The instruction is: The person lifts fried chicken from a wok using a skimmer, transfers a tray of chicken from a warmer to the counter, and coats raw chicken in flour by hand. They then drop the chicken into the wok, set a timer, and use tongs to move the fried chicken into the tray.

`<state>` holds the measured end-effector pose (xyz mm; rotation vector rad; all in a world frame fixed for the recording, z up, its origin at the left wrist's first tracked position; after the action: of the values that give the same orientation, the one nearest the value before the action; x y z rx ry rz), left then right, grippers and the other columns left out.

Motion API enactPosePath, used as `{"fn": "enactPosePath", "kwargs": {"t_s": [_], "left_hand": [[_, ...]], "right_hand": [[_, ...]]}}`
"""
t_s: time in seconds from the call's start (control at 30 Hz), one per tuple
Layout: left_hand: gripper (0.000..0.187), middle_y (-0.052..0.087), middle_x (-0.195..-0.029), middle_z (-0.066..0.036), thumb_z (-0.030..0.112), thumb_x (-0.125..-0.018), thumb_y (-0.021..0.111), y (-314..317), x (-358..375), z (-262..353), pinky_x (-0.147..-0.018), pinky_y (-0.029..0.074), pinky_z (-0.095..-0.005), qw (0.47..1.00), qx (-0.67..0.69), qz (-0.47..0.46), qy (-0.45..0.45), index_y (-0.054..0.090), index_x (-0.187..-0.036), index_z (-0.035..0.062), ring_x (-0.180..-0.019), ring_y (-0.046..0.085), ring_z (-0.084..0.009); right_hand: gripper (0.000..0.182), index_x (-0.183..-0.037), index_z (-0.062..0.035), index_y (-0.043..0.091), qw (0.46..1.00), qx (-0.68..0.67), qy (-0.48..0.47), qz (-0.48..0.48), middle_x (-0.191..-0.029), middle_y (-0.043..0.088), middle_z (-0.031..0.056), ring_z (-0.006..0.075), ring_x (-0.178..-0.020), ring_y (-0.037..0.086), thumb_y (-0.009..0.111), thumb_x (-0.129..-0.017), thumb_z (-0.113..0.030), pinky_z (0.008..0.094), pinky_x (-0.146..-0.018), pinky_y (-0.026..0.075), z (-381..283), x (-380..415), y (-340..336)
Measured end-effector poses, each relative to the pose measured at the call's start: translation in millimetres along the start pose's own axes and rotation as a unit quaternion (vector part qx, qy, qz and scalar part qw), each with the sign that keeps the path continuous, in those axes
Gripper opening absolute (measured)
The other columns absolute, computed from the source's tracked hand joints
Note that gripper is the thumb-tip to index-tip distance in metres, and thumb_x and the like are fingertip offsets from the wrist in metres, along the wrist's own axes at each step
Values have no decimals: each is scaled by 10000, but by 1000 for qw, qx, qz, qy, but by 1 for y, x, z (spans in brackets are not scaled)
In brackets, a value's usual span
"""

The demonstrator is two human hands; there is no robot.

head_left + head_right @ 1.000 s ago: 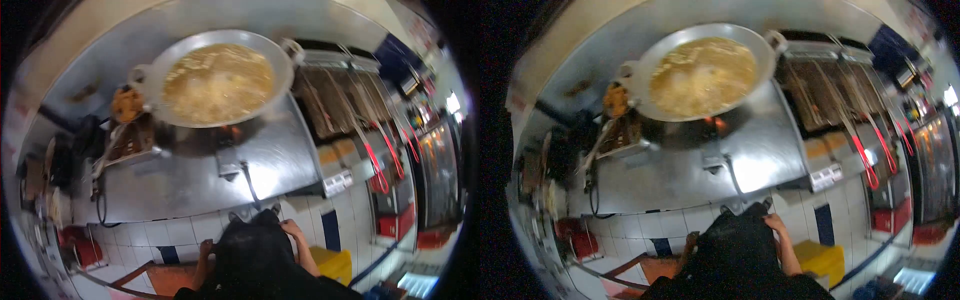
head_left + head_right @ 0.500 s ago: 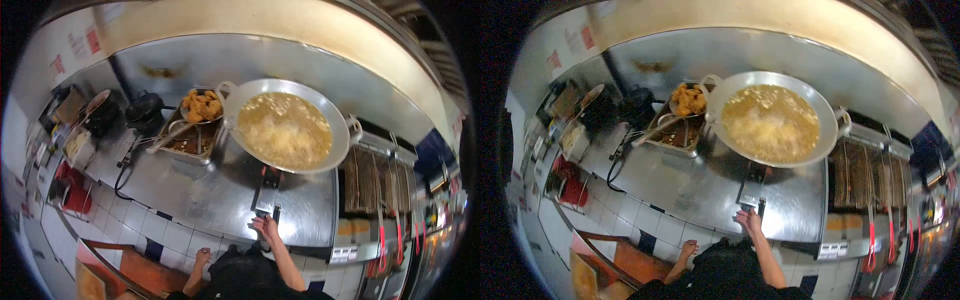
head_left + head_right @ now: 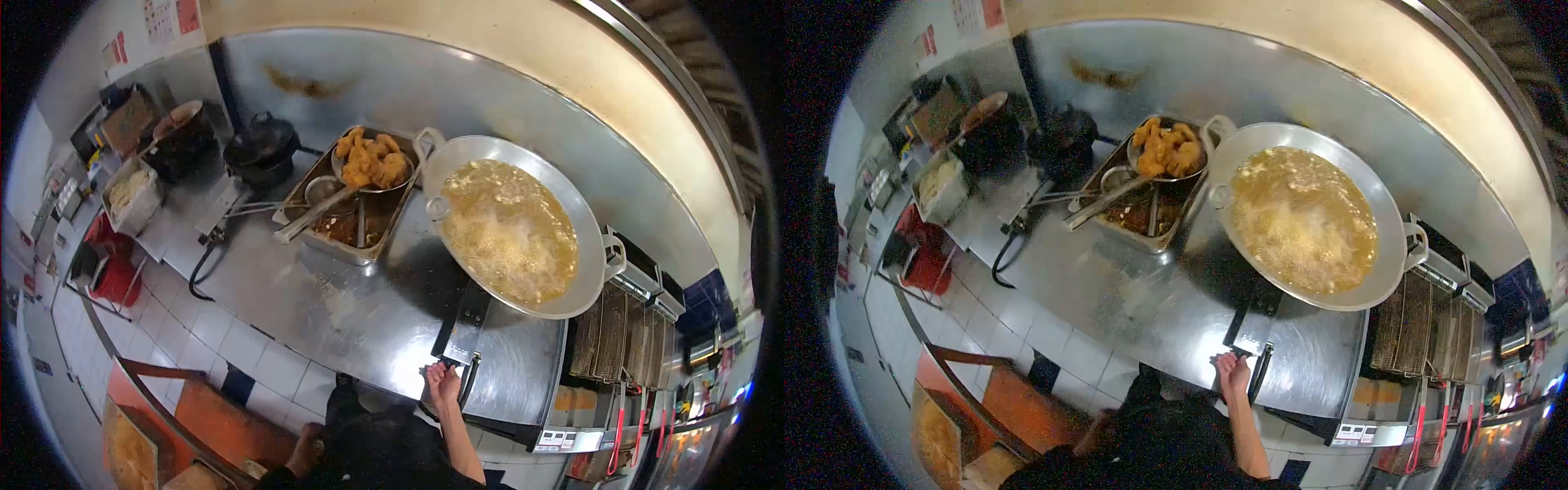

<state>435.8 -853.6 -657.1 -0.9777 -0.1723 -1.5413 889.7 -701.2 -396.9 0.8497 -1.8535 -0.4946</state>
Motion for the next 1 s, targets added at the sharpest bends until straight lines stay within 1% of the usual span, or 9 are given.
{"fn": "enactPosePath", "kwargs": {"t_s": [0.03,0.07,0.17,0.2,0.27,0.5,0.67,0.9,1.0], "left_hand": [[297,649,-805,-147,337,-811,571,-10,-15,2,-616,486,-406,1000,7,-6,-13,645,-852,52,-688,609,-297],[274,646,-774,-145,309,-816,567,-23,-30,11,-585,485,-398,999,14,-9,-28,640,-820,45,-643,606,-288],[204,645,-733,-138,208,-807,585,-61,-77,31,-499,476,-357,998,2,13,-55,614,-744,16,-534,598,-244],[238,621,-636,-128,239,-802,595,-48,-101,46,-470,461,-359,953,-220,9,206,599,-725,14,-485,583,-230],[296,615,-593,-124,293,-851,545,-116,-88,92,-503,471,-361,983,141,93,-75,616,-747,25,-484,588,-222],[241,641,-694,-93,219,-871,528,-165,-110,137,-530,491,-293,962,247,112,8,635,-984,35,-577,622,-175],[272,649,-689,-91,241,-863,531,-90,-121,-9,-474,484,-305,888,433,-20,-152,636,-979,18,-525,606,-158],[284,651,-634,-101,249,-858,521,-38,-77,-103,-459,495,-306,895,308,-129,-296,654,-932,9,-486,601,-166],[290,642,-650,-102,262,-864,521,-83,-66,-19,-445,486,-315,947,235,-43,-214,647,-898,4,-497,598,-163]], "right_hand": [[412,-928,9,544,1000,-9,-7,11,-848,589,136,274,-848,576,398,-941,-375,384,-865,471,1,-2,-2],[417,-943,14,551,952,-172,74,-242,-918,590,159,293,-936,566,406,-922,-376,404,-890,460,9,-7,20],[454,-954,10,559,999,-13,-36,-30,-1019,589,177,316,-992,551,422,-899,-420,423,-910,446,2,-24,-23],[467,-956,7,562,998,13,-54,18,-1035,590,180,321,-990,550,430,-893,-437,426,-912,444,-2,-24,-29],[475,-1001,6,561,995,50,-65,60,-1080,581,167,306,-999,554,425,-899,-438,426,-912,445,-4,-12,-21],[569,-1074,50,529,977,62,-75,189,-1189,517,197,322,-1083,510,362,-904,-466,454,-929,417,-14,1,-24],[393,-1018,9,480,971,79,-77,212,-1100,521,140,281,-1021,502,384,-868,-342,434,-895,427,-14,0,-13],[336,-914,-11,480,961,75,-115,239,-972,526,151,294,-893,520,397,-916,-336,435,-802,450,-20,-6,-35],[325,-942,-3,428,970,77,-127,194,-985,516,151,289,-887,530,311,-953,-307,423,-786,465,-13,-2,-16]]}}
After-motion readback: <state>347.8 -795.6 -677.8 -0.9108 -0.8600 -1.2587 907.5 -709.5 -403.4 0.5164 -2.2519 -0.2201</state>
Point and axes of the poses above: each hand's wrist, its own x-axis away from the middle knuckle, its own y-axis out of the palm, z = x × y, the point moved 9 cm from there along -x, towards the middle knuckle
